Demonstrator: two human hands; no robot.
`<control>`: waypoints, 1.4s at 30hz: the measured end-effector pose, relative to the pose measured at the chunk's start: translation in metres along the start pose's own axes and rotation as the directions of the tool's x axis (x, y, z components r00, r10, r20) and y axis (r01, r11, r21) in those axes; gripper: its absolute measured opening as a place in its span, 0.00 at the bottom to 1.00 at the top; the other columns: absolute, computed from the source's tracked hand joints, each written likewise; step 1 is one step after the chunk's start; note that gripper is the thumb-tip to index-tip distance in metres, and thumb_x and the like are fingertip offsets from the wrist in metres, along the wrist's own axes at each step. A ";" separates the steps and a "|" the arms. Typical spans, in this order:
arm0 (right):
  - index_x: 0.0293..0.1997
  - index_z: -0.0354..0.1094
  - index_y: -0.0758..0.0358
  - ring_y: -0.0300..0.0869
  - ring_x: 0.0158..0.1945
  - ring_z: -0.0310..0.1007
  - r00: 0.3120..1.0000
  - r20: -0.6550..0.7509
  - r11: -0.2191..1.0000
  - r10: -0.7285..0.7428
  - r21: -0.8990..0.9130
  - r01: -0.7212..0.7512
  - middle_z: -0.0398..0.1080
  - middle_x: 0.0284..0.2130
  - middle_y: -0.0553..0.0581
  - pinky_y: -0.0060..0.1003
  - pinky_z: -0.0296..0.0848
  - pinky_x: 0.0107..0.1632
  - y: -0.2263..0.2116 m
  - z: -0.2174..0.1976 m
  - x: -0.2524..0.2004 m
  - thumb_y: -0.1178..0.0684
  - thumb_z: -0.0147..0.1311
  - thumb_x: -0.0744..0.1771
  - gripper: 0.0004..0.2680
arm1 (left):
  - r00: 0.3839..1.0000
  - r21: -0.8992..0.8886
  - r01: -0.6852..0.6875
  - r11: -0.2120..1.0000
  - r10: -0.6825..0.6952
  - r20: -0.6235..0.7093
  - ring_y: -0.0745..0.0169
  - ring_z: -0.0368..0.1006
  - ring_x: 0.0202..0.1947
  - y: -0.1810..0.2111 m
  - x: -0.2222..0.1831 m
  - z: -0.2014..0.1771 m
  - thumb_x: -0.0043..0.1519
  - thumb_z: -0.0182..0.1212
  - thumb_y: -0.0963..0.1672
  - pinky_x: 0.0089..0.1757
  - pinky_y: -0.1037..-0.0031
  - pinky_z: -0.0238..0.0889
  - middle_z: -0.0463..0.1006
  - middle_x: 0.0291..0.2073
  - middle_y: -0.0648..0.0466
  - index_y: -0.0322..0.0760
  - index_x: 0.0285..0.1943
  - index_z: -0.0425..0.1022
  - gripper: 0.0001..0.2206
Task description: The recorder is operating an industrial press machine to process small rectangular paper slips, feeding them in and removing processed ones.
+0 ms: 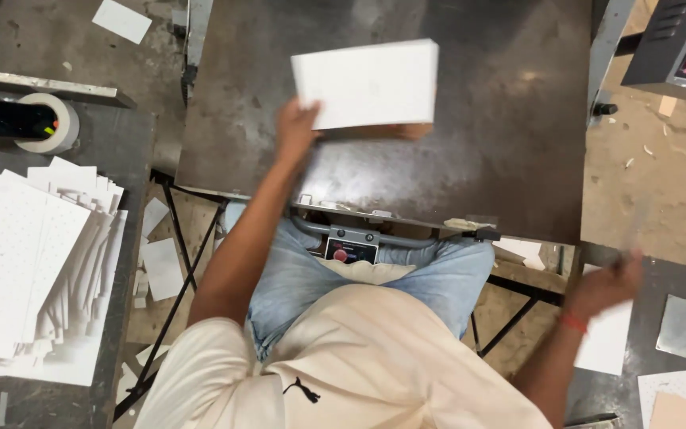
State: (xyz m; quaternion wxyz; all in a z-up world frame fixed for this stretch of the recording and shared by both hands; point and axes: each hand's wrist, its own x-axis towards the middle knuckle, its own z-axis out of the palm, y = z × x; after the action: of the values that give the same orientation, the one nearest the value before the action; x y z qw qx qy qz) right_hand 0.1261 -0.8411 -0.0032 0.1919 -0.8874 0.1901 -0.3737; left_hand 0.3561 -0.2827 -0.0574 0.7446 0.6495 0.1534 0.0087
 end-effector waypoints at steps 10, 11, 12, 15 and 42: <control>0.55 0.75 0.62 0.56 0.60 0.71 0.725 0.448 0.830 -0.523 0.460 0.314 0.75 0.55 0.62 0.51 0.63 0.65 -0.222 0.239 -0.036 0.64 0.49 0.70 0.11 | 0.491 0.418 -0.280 0.864 0.503 -0.711 0.42 0.77 0.63 0.028 -0.258 -0.435 0.73 0.58 0.31 0.54 0.65 0.79 0.64 0.70 0.32 0.45 0.85 0.48 0.34; 0.56 0.75 0.59 0.54 0.62 0.69 0.674 0.515 0.832 -0.530 0.469 0.297 0.74 0.56 0.59 0.55 0.56 0.68 -0.240 0.251 -0.040 0.64 0.49 0.69 0.12 | 0.452 0.491 -0.190 0.850 0.520 -0.725 0.41 0.74 0.66 0.017 -0.285 -0.459 0.71 0.57 0.32 0.58 0.62 0.75 0.60 0.72 0.32 0.40 0.84 0.41 0.36; 0.57 0.76 0.56 0.51 0.65 0.67 0.617 0.576 0.833 -0.536 0.478 0.278 0.74 0.57 0.56 0.58 0.49 0.71 -0.258 0.263 -0.044 0.64 0.48 0.68 0.14 | 0.412 0.554 -0.094 0.827 0.539 -0.735 0.40 0.70 0.69 0.007 -0.313 -0.483 0.69 0.56 0.32 0.62 0.58 0.71 0.57 0.75 0.33 0.35 0.84 0.34 0.39; 0.58 0.75 0.59 0.52 0.68 0.63 0.552 0.572 0.792 -0.606 0.500 0.350 0.72 0.60 0.58 0.57 0.44 0.72 -0.285 0.272 -0.039 0.64 0.49 0.68 0.14 | 0.422 0.676 0.533 0.509 0.532 -0.734 0.24 0.58 0.61 0.020 -0.345 -0.446 0.62 0.70 0.35 0.57 0.44 0.62 0.50 0.67 0.19 0.18 0.78 0.45 0.39; 0.50 0.67 0.64 0.53 0.66 0.57 0.538 0.665 0.852 -0.518 0.457 0.255 0.63 0.61 0.60 0.49 0.59 0.67 -0.288 0.287 0.009 0.49 0.69 0.64 0.16 | 0.571 0.847 0.496 0.191 0.663 -0.484 0.49 0.62 0.54 0.021 -0.304 -0.388 0.58 0.59 0.39 0.48 0.57 0.63 0.70 0.48 0.45 0.32 0.44 0.74 0.07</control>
State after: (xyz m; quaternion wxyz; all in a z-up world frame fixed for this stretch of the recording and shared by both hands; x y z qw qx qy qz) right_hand 0.3991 -0.5427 -0.0450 0.2999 -0.9378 -0.1740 -0.0176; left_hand -0.0230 0.0301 -0.0130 -0.0192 0.8805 0.3984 0.2561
